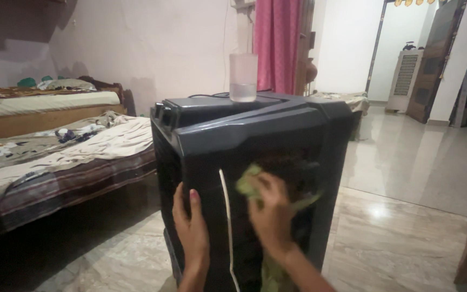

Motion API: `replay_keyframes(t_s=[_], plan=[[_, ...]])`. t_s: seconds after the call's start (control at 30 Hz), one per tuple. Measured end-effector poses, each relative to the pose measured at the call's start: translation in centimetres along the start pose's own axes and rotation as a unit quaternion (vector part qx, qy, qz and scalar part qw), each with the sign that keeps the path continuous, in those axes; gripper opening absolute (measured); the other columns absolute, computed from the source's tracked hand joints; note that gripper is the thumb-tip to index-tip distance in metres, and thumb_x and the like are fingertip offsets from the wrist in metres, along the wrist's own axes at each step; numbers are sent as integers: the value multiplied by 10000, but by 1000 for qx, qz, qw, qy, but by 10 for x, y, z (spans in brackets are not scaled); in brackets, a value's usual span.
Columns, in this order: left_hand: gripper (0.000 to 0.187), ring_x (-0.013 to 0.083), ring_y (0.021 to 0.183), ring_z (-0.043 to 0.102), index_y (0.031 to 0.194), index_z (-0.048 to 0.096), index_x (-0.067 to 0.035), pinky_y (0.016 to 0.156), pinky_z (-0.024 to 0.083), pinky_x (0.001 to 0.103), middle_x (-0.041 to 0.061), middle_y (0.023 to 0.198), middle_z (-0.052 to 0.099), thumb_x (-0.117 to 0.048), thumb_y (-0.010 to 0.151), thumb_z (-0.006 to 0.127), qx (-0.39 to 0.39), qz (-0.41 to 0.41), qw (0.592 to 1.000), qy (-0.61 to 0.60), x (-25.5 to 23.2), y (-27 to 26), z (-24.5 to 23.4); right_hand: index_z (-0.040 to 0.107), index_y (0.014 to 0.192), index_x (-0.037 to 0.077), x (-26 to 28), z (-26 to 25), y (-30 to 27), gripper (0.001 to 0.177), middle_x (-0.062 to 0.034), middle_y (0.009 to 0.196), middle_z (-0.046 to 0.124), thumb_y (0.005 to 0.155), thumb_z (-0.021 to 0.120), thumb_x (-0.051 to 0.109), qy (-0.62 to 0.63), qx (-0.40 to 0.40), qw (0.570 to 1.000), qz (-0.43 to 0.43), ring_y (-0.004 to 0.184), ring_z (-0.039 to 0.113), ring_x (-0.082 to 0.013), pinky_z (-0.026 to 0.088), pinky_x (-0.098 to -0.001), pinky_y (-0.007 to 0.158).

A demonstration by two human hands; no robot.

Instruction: The person wipes the front grille and side panels of a black portable air cooler using a green cloth. They systematically clean the front surface and then rotate the unit to wipe the side vents and the power cord area.

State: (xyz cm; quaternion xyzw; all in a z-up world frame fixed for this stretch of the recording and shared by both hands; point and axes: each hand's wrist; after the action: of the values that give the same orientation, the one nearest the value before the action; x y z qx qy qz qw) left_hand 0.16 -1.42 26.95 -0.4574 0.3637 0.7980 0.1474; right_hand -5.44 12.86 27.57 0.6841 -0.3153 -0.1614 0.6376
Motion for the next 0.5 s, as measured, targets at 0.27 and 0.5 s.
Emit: replay_keyframes(t_s=[0.27,0.5], plan=[[558,252,1326,563,1415,567,-23,1110,397,357,142,1394,631,-420,1035,472,8,21,998,-66,7,9,-5,801,840,76,-49,-16,19,242,-126,969,732,706,700,-99,-93,25,983,-155,846,686,-238,575,-354,572],[582,245,1353,549,1443,545,-62,1116,406,362,135,1413,608,-450,1016,468,18,-18,999,-35,2,9,-8,817,895,45,-131,-63,41,233,-122,974,724,794,644,-73,-242,-8,965,-103,890,677,-299,594,-421,672]])
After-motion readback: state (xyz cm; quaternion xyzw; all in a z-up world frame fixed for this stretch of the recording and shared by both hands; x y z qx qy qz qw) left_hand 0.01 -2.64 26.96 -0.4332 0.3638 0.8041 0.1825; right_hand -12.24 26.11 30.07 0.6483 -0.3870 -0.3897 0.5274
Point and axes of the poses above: each hand's wrist, its own y-axis towards the middle knuckle, its own z-axis out of the palm, x = y × z
